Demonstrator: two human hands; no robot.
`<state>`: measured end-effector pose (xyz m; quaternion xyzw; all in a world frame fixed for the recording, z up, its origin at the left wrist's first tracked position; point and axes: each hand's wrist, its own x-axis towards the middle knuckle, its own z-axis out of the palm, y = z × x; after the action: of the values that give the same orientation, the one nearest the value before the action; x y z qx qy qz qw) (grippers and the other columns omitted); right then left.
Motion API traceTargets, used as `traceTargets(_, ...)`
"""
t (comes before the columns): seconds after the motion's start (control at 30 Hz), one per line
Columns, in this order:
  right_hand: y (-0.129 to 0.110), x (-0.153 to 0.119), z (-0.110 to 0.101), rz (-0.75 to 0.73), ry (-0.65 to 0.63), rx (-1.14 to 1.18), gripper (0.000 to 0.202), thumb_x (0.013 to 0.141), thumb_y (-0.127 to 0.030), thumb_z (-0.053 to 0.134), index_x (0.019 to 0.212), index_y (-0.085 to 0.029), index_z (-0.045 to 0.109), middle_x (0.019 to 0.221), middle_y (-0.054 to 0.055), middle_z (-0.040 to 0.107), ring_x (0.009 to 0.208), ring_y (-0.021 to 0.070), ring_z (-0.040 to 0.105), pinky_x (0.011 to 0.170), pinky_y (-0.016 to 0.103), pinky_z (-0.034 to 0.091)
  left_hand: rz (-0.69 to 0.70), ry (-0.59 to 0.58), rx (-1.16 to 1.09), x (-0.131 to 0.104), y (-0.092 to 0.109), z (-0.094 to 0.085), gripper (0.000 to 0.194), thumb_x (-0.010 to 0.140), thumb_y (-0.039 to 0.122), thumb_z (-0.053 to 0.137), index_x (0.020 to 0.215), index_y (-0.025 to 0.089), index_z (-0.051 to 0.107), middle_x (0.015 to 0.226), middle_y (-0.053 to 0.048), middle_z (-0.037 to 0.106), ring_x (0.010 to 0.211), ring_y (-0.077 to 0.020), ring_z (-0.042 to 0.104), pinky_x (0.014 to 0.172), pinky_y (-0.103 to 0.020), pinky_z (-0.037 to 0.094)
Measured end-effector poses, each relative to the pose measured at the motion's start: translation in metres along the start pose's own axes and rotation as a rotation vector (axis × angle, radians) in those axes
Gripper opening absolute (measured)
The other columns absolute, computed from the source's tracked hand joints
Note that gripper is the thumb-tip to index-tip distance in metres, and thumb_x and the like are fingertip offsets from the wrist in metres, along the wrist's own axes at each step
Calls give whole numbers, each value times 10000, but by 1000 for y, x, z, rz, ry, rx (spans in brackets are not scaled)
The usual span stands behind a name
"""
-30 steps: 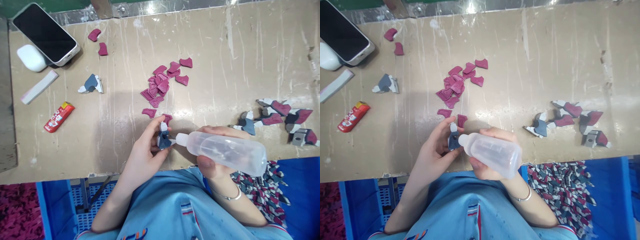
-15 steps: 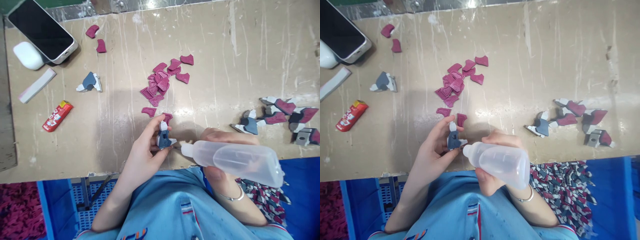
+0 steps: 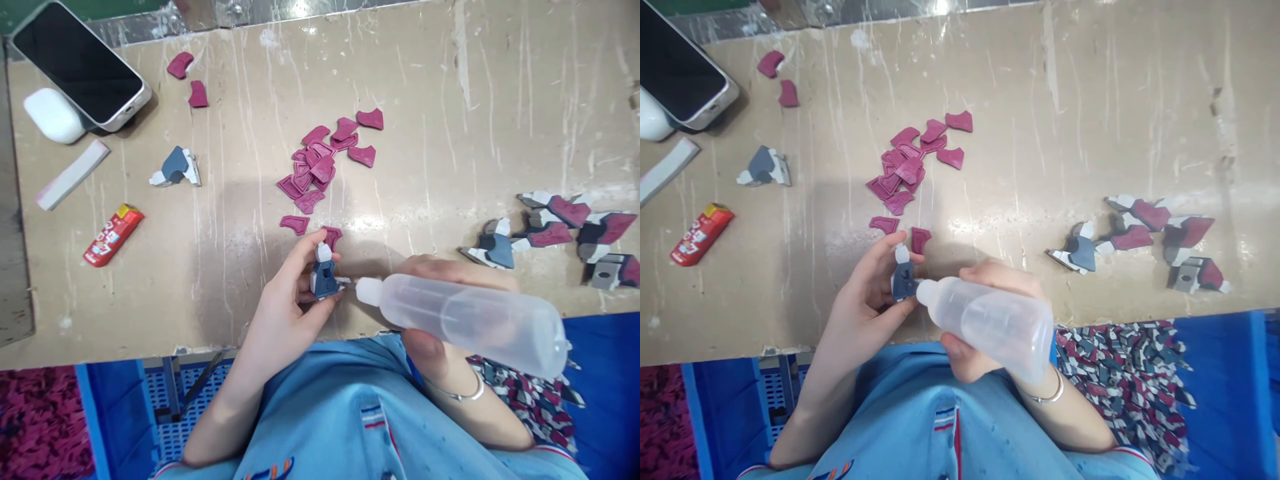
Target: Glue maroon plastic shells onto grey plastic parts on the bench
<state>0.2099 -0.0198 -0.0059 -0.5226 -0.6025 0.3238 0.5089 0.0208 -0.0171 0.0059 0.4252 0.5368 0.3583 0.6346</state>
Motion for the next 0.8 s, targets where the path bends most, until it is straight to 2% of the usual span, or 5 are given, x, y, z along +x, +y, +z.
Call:
traceTargets(0.1,10,4,8,-304,223,-111,383,993,-591,726,1237,-296,751,890,11,688,667,194,714,503,349,592,33,6,7,0,-2,1,629,902,100,751,1485,280,598,1287,-50,813,1057,-210,835,917,-309,706)
traceTargets(0.17,15,7,12,-382,280,-146,403,987,-560,744,1251,-256,769,899,22,693,692,201,726,513,348,616,57,5,7,1,-4,1,623,910,95,747,1487,278,599,1283,-44,818,1046,-196,837,910,-290,702)
traceTargets(0.47,16,8,12,-398,278,-167,375,981,-493,760,1240,-224,789,901,40,714,697,205,711,504,352,597,78,2,-9,0,-5,1,622,912,74,751,1481,281,610,1289,-47,824,1076,-209,844,938,-311,709)
traceTargets(0.67,22,6,5,-167,245,73,354,987,-591,745,1175,-291,748,983,40,722,717,218,699,558,378,575,99,-4,-17,0,-6,1,645,903,47,788,1464,318,620,1269,-22,835,1021,-172,846,900,-256,696)
traceTargets(0.8,33,32,-22,269,-39,438,499,1101,-677,457,1043,-287,763,694,-17,588,491,157,516,453,332,501,142,-14,-84,-3,-7,-2,661,886,55,858,1418,367,620,1284,8,834,978,-130,841,896,-208,678)
